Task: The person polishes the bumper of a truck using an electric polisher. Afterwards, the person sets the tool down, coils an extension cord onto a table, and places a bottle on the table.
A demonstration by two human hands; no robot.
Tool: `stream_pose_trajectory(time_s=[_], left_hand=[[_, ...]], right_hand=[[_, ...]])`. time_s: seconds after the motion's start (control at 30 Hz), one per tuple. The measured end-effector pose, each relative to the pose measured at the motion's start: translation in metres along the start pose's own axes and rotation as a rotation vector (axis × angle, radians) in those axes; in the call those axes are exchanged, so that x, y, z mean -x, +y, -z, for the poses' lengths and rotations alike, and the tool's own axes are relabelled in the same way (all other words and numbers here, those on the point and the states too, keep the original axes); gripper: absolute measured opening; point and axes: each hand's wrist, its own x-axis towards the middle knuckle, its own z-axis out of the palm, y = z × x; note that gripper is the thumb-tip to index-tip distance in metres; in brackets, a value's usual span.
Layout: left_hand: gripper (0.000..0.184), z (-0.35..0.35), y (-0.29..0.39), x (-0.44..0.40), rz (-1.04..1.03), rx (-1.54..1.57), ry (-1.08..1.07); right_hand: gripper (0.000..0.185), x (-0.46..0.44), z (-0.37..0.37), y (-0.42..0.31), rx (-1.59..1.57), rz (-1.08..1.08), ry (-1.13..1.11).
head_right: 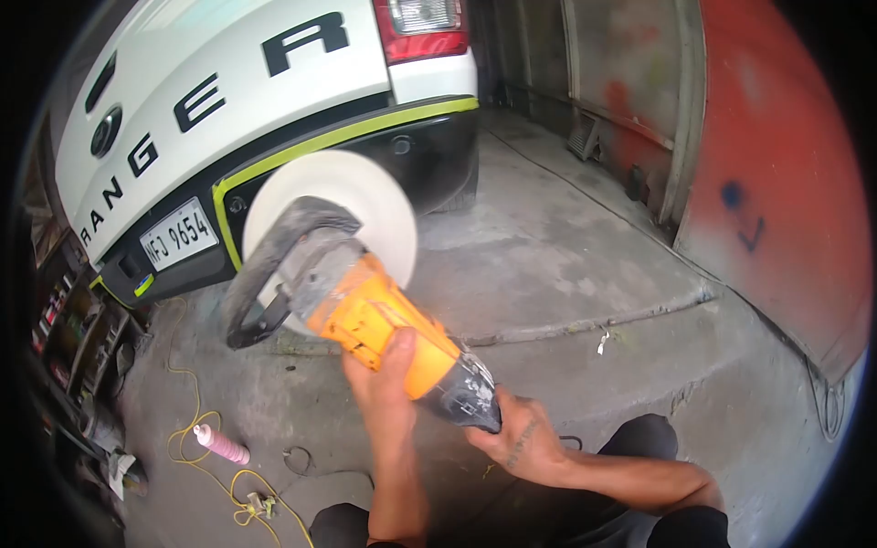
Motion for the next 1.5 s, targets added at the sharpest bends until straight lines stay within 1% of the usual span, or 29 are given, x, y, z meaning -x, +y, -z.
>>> stream_pose_trajectory(time_s=[0.07, 0.13, 0.23, 0.3, 0.37, 0.43, 0.53, 0.57, 0.6, 0.63, 0.67, 0.7, 0.73, 0.77, 0.83, 0.9, 0.93, 1.0, 1.03, 1.1, 1.13, 1.17, 1.23, 1.27, 1.33, 1.37, 1.43, 1.47, 1.5], left_hand=[[0.060, -0.011, 0.007, 0.005, -0.028, 0.138, 0.048], [0.060, -0.019, 0.006, 0.007, -0.031, 0.088, -0.002], [0.060, -0.043, 0.004, 0.008, -0.035, 0.048, -0.093], [0.060, -0.062, -0.008, 0.010, -0.019, 0.042, -0.137], [0.060, -0.079, -0.026, 0.011, -0.037, -0.056, -0.134], [0.060, -0.102, -0.033, 0.012, -0.040, -0.029, -0.144], [0.064, -0.135, -0.050, 0.012, -0.027, -0.027, -0.179], [0.064, -0.144, -0.059, 0.012, -0.033, -0.031, -0.178], [0.064, -0.151, -0.070, 0.013, -0.009, -0.078, -0.185], [0.064, -0.157, -0.082, 0.013, 0.014, -0.125, -0.189], [0.066, -0.160, -0.098, 0.010, -0.040, -0.211, -0.177], [0.066, -0.165, -0.107, 0.009, -0.044, -0.219, -0.169], [0.069, -0.168, -0.114, 0.008, -0.020, -0.348, -0.165], [0.072, -0.170, -0.122, 0.007, 0.004, -0.479, -0.158], [0.071, -0.168, -0.135, 0.007, 0.001, -0.550, -0.137], [0.067, -0.165, -0.144, 0.008, 0.121, -0.679, -0.112], [0.067, -0.160, -0.151, 0.010, 0.120, -0.697, -0.116], [0.075, -0.146, -0.160, 0.016, -0.018, -0.633, -0.064], [0.075, -0.141, -0.160, 0.017, -0.005, -0.660, -0.079], [0.081, -0.141, -0.153, 0.018, 0.029, -0.831, -0.003], [0.081, -0.134, -0.164, 0.018, -0.013, -0.766, -0.008], [0.081, -0.138, -0.163, 0.016, -0.009, -0.789, -0.015], [0.084, -0.149, -0.159, 0.012, -0.006, -0.977, -0.011], [0.084, -0.156, -0.159, 0.009, -0.004, -0.990, -0.014], [0.081, -0.169, -0.160, -0.002, 0.065, -1.085, -0.041], [0.081, -0.173, -0.164, -0.008, 0.063, -1.092, -0.044], [0.076, -0.180, -0.178, -0.020, -0.022, -1.071, -0.056], [0.072, -0.183, -0.186, -0.029, -0.111, -1.084, -0.069], [0.072, -0.191, -0.189, -0.037, -0.109, -1.087, -0.070]], right_hand=[[0.041, 0.000, 0.022, -0.005, 0.019, 0.012, -0.012], [0.042, 0.002, 0.039, -0.007, 0.038, 0.036, -0.033], [0.040, 0.004, 0.064, 0.000, -0.052, 0.035, -0.029], [0.038, 0.006, 0.080, 0.016, -0.064, 0.005, 0.001], [0.037, 0.006, 0.095, 0.032, -0.084, -0.007, 0.014], [0.037, 0.005, 0.106, 0.051, -0.101, -0.010, 0.026], [0.034, -0.002, 0.116, 0.091, -0.204, -0.030, 0.058], [0.030, -0.007, 0.118, 0.108, -0.255, -0.034, 0.064], [0.027, -0.010, 0.119, 0.121, -0.310, -0.042, 0.067], [0.027, -0.013, 0.124, 0.126, -0.315, -0.035, 0.059], [0.024, -0.018, 0.128, 0.129, -0.354, -0.104, 0.015], [0.021, -0.021, 0.133, 0.134, -0.392, -0.175, -0.031], [0.021, -0.025, 0.130, 0.148, -0.401, -0.172, -0.043], [0.020, -0.030, 0.119, 0.167, -0.441, -0.213, -0.076], [0.019, -0.043, 0.102, 0.193, -0.495, -0.255, -0.125], [0.020, -0.055, 0.091, 0.211, -0.494, -0.220, -0.201], [0.020, -0.062, 0.084, 0.220, -0.512, -0.218, -0.203], [0.021, -0.075, 0.060, 0.235, -0.611, 0.006, -0.139], [0.021, -0.081, 0.041, 0.247, -0.642, -0.006, -0.134], [0.022, -0.092, 0.010, 0.265, -0.698, 0.123, -0.169], [0.023, -0.096, 0.004, 0.269, -0.673, 0.143, -0.162], [0.023, -0.099, 0.000, 0.265, -0.697, 0.140, -0.161], [0.017, -0.102, 0.000, 0.260, -0.831, 0.145, -0.197], [0.017, -0.105, 0.003, 0.260, -0.844, 0.143, -0.197], [0.014, -0.113, 0.015, 0.257, -0.999, -0.003, -0.376], [0.014, -0.117, 0.024, 0.254, -1.006, 0.000, -0.375], [0.018, -0.124, 0.043, 0.250, -1.211, -0.043, -0.485], [0.018, -0.129, 0.050, 0.250, -1.215, -0.043, -0.485], [0.017, -0.134, 0.056, 0.251, -1.274, -0.054, -0.498]])
